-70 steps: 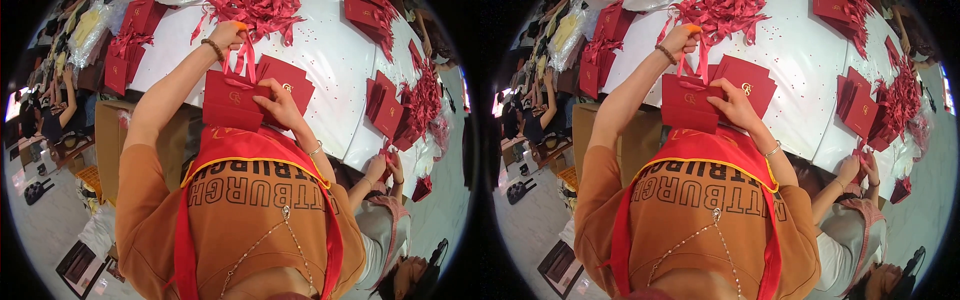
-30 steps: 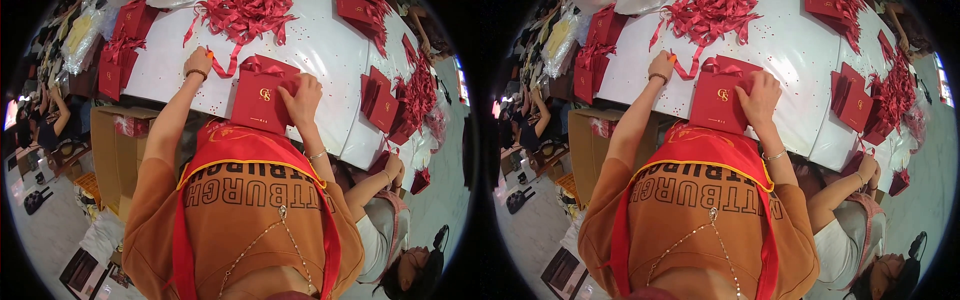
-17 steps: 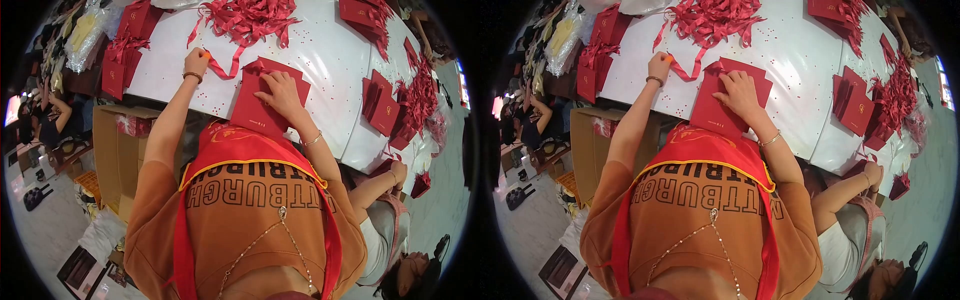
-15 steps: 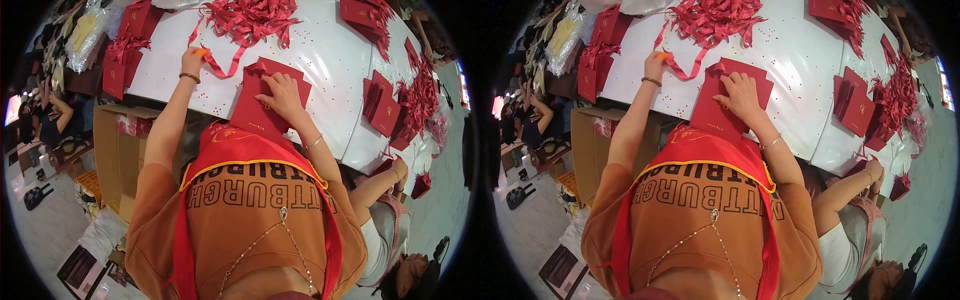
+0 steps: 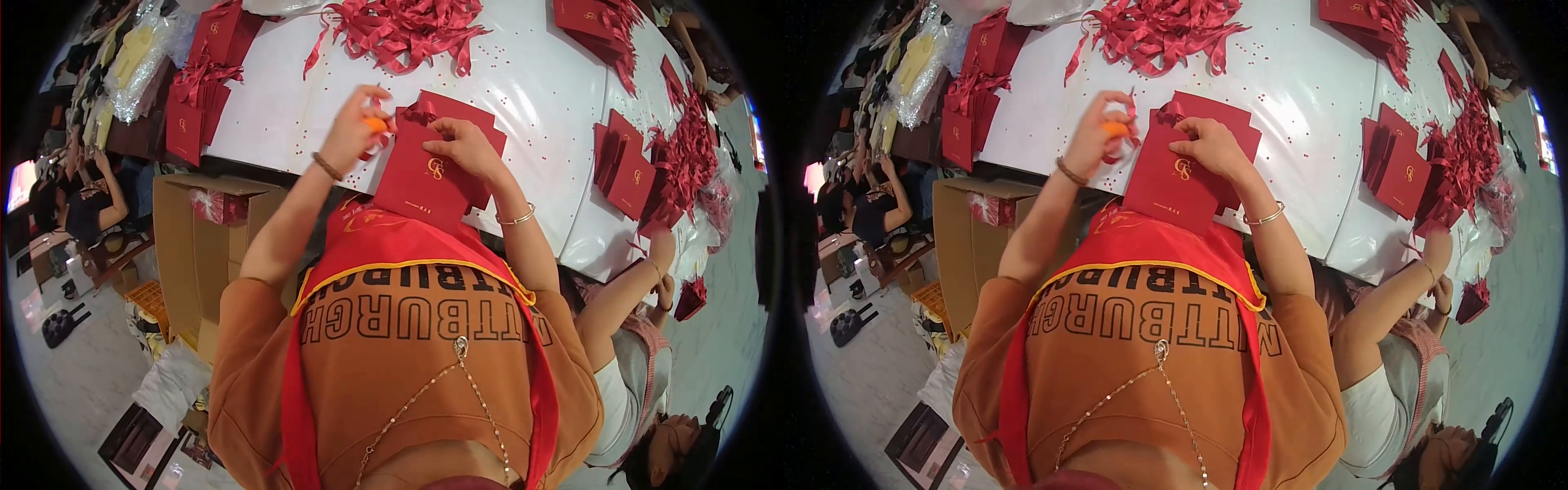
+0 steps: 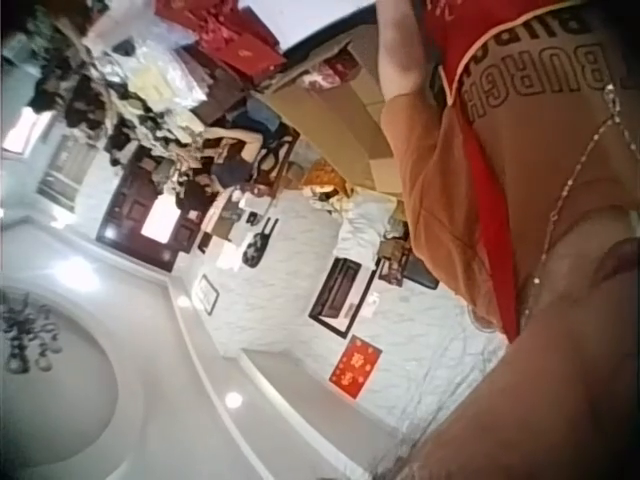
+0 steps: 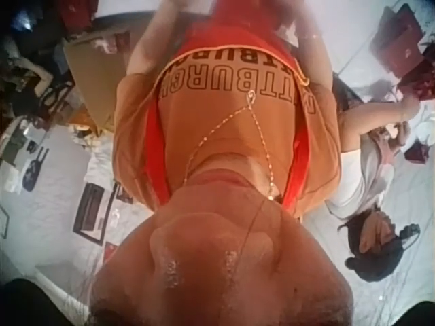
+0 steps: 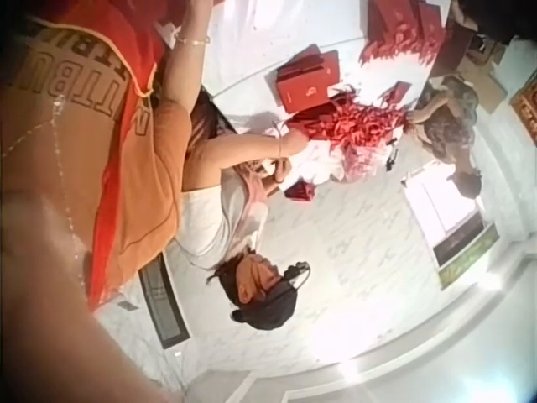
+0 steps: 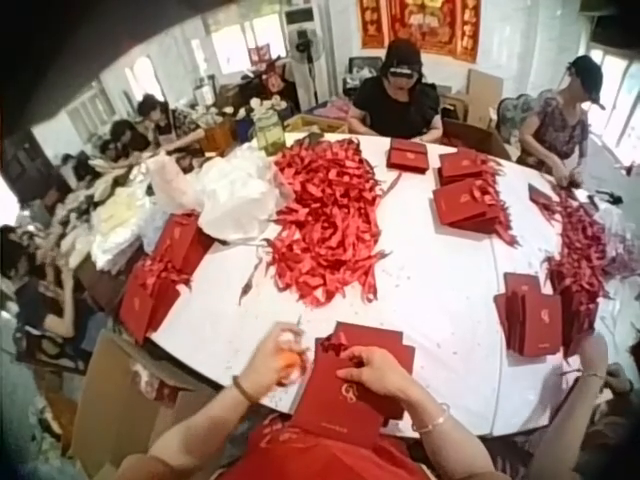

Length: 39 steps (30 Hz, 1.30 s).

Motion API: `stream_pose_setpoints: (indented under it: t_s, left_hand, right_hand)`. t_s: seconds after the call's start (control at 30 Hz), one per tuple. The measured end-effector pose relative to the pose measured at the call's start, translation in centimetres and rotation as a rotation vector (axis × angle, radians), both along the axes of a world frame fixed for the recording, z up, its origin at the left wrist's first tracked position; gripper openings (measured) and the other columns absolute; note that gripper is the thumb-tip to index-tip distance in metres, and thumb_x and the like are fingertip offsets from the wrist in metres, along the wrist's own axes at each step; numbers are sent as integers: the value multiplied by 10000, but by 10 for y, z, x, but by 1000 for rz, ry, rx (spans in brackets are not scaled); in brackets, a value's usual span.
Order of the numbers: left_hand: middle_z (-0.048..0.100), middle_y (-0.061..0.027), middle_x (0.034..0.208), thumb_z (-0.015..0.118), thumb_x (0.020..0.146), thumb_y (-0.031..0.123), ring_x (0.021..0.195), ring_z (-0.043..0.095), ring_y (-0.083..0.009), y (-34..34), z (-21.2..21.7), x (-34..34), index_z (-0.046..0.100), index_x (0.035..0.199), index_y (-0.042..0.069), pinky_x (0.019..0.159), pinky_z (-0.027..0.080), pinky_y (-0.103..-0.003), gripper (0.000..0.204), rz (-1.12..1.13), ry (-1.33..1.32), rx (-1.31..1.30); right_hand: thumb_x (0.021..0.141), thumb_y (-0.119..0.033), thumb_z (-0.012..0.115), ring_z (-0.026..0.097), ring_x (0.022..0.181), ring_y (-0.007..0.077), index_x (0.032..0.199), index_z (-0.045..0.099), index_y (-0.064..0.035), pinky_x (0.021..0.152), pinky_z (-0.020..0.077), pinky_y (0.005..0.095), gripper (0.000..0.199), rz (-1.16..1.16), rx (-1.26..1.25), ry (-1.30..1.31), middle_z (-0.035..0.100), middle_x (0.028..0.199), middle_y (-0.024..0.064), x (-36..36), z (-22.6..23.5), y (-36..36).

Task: Tying red ribbons onto red envelopes at a workstation.

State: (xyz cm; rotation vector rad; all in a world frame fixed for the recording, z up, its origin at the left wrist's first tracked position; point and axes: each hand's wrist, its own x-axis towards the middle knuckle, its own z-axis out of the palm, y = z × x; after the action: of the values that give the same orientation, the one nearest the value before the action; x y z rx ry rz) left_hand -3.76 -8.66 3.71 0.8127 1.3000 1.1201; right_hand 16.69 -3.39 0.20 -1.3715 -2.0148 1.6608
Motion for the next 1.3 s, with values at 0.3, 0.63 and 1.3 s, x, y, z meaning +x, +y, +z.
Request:
stream_pose_setpoints:
  t_s: [0.3,0.63,1.3]
  left_hand:
    - [592,-29,749,509,817,21,579,528,-62,-14,-35,32,602,947,10,516,429,-175,160,-174,245,-20]
    - [605,-79,698,591,788,29,586,554,-87,-18,-43,31,599,891,-8,528,438,-219,111,-196,728,318]
    - [591,-45,634,559,797,40,523,542,-73,-6,-37,32,612,870,6,483,432,-220,97,-271,650,163]
  right_hand:
    - [785,-126,623,533,769,116,1026,555,16,699,434,265,288,-24,43,-5,590,828,58,0,-3,-5]
    - [756,-272,636,585,917,244,1061,575,-83,780,444,354,364,23,24,-128,623,957,102,0,-1,-6]
    - [763,-171,637,591,799,172,1050,582,-16,720,449,291,331,-24,132,-135,627,865,127,-5,20,-15]
